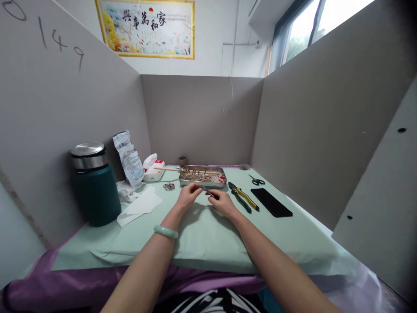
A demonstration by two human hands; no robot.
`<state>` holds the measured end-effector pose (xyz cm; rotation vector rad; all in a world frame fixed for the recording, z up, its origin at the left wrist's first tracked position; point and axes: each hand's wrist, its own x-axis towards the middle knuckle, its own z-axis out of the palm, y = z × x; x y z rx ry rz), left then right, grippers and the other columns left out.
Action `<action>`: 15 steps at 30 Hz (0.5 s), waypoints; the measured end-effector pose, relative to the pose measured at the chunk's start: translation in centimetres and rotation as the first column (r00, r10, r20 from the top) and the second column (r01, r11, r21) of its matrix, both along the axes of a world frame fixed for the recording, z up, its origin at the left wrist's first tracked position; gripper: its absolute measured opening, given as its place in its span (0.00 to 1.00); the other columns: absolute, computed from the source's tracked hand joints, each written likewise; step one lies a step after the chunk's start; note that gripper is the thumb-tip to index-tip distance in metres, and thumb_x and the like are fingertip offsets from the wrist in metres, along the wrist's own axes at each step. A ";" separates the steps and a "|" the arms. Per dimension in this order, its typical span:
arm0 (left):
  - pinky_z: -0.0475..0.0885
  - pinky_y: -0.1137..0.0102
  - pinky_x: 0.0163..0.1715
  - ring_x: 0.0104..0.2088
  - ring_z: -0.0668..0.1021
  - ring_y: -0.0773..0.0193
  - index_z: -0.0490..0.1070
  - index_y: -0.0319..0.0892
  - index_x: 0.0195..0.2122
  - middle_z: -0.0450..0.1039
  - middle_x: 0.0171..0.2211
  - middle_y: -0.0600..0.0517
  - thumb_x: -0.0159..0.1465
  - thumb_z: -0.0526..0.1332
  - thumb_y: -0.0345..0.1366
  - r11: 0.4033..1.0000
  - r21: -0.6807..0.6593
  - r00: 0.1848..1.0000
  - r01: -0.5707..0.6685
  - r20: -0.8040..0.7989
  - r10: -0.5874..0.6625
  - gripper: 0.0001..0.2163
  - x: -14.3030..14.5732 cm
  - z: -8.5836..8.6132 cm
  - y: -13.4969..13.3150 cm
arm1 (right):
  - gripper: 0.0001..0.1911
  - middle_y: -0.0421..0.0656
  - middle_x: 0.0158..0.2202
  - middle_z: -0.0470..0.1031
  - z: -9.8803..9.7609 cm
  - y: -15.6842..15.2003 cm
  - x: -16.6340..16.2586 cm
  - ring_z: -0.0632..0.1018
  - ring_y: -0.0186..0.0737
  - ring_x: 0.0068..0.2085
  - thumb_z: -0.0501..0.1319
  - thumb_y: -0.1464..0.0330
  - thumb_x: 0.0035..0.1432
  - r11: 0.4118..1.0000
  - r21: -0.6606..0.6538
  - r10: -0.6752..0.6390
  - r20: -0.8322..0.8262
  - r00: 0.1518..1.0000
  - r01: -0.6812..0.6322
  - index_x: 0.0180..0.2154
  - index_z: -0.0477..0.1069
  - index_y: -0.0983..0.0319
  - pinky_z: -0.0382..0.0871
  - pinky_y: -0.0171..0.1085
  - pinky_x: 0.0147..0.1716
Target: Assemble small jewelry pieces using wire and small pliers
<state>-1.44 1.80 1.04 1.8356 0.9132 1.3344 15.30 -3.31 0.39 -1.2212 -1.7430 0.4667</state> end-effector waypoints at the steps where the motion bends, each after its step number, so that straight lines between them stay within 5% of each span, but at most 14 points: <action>1: 0.62 0.73 0.27 0.26 0.69 0.68 0.72 0.38 0.28 0.70 0.25 0.52 0.52 0.63 0.38 1.000 0.002 1.000 -0.008 -0.003 0.008 0.08 0.0 0.0 0.0 | 0.16 0.42 0.34 0.77 0.0 0.0 0.0 0.73 0.39 0.33 0.55 0.69 0.49 1.000 -0.005 -0.002 0.002 1.000 0.002 0.39 0.76 0.63 0.64 0.36 0.36; 15: 0.57 0.73 0.25 0.23 0.65 0.69 0.68 0.41 0.22 0.65 0.19 0.56 0.51 0.62 0.36 0.987 0.066 0.985 -0.144 -0.086 0.150 0.06 0.0 0.6 -0.8 | 0.16 0.41 0.32 0.77 -0.4 0.2 0.0 0.73 0.38 0.32 0.55 0.70 0.49 1.000 0.004 -0.004 0.051 0.999 0.004 0.38 0.77 0.61 0.64 0.34 0.33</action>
